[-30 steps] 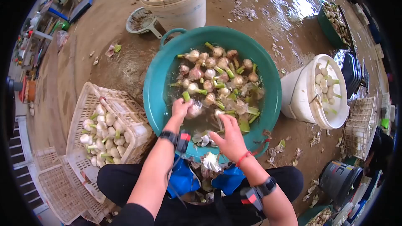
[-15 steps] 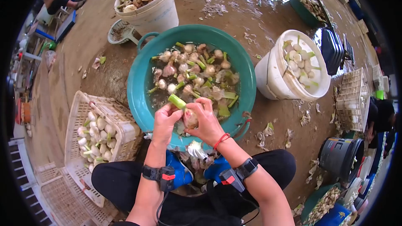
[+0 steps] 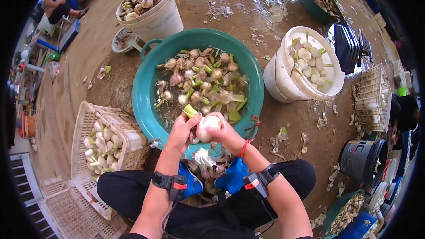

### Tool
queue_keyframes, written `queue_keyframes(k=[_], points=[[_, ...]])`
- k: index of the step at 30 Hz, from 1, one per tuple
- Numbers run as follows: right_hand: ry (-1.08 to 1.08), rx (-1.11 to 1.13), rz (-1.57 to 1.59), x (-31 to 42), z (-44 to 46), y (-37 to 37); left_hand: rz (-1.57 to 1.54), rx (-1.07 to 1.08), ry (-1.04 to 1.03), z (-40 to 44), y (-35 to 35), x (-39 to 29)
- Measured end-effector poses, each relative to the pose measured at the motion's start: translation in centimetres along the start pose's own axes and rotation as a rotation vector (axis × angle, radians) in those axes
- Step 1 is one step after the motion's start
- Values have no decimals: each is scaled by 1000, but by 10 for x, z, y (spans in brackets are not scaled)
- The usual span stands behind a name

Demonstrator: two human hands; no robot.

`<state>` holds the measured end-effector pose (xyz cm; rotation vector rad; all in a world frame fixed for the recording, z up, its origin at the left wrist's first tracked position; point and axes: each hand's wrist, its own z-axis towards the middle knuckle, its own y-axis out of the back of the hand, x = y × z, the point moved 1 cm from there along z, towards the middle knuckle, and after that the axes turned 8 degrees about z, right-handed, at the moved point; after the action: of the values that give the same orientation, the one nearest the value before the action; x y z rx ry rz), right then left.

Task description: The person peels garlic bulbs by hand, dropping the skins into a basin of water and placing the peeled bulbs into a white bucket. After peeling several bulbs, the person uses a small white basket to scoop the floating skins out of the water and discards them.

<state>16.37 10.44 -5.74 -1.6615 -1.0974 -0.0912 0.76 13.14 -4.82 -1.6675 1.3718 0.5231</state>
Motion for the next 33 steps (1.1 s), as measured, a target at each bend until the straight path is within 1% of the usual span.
queue_keyframes(k=[1,2,3,4,5,6,7,8,9,10,11,12,13,14,15,16,17,18,19,21,22,23,25,26,27,29,30,31,32,33], points=[[-55,49,83,0,-1,4,2,0,1,-2,3,-1],[-158,192,256,8,-1,9,-106,155,52,-6,4,-6],[-157,188,257,13,1,10,-217,309,103,-11,-1,-13],[-229,73,219,17,2,11,-143,220,89,-15,-11,-17],[-300,-43,183,19,-1,10,-141,222,95,-14,-16,-13],[-204,-108,214,25,-5,-2,-80,125,33,-11,-17,-9],[-197,-109,220,20,-5,-3,-17,31,-32,-8,-16,-7],[-33,-153,-37,16,-6,-3,25,107,22,-12,-19,-6],[128,-195,-291,14,-8,-3,27,106,24,-14,-16,-10],[101,-145,-221,17,-7,2,-174,171,139,-19,-10,-13],[99,-147,-222,22,-10,1,-380,236,246,-22,-8,-18],[48,-36,-171,27,-13,-4,-352,158,142,-11,-1,-12],[-1,75,-114,27,-15,-8,-341,187,125,-7,11,-10],[-45,134,-129,26,-16,-9,-297,182,35,4,17,-1],[-45,133,-128,23,-16,-6,-253,180,-52,10,19,4],[-58,211,-94,18,-16,-1,-252,180,-50,9,21,11],[-71,292,-63,16,-15,1,-210,11,-53,6,16,12],[-116,338,52,17,-17,-1,-170,-160,-58,1,8,7],[-113,340,48,22,-16,-1,-171,-157,-62,-7,0,0],[-179,251,100,29,-17,-3,-264,-22,201,-37,-23,-19],[-189,214,40,30,-14,3,-257,24,-36,-32,-17,-3],[-194,213,41,28,-16,0,-259,20,-33,-33,-17,-3],[-11,-5,12,31,-15,-7,117,-180,-242,-30,-18,-9],[69,-91,-93,23,-10,-7,51,-175,-206,-34,-24,-6],[69,-90,-92,16,-5,-3,264,-193,-370,-35,-30,1],[185,-250,66,14,4,0,262,-216,-381,-36,-31,7],[204,-309,99,19,1,-5,258,-215,-383,-35,-28,9],[206,-311,95,20,1,-4,373,-217,-409,-33,-22,11],[318,-268,-98,25,-1,-8,489,-218,-432,-34,-18,8],[427,-222,-289,29,-3,-14,649,-302,-503,-34,-15,-2]])
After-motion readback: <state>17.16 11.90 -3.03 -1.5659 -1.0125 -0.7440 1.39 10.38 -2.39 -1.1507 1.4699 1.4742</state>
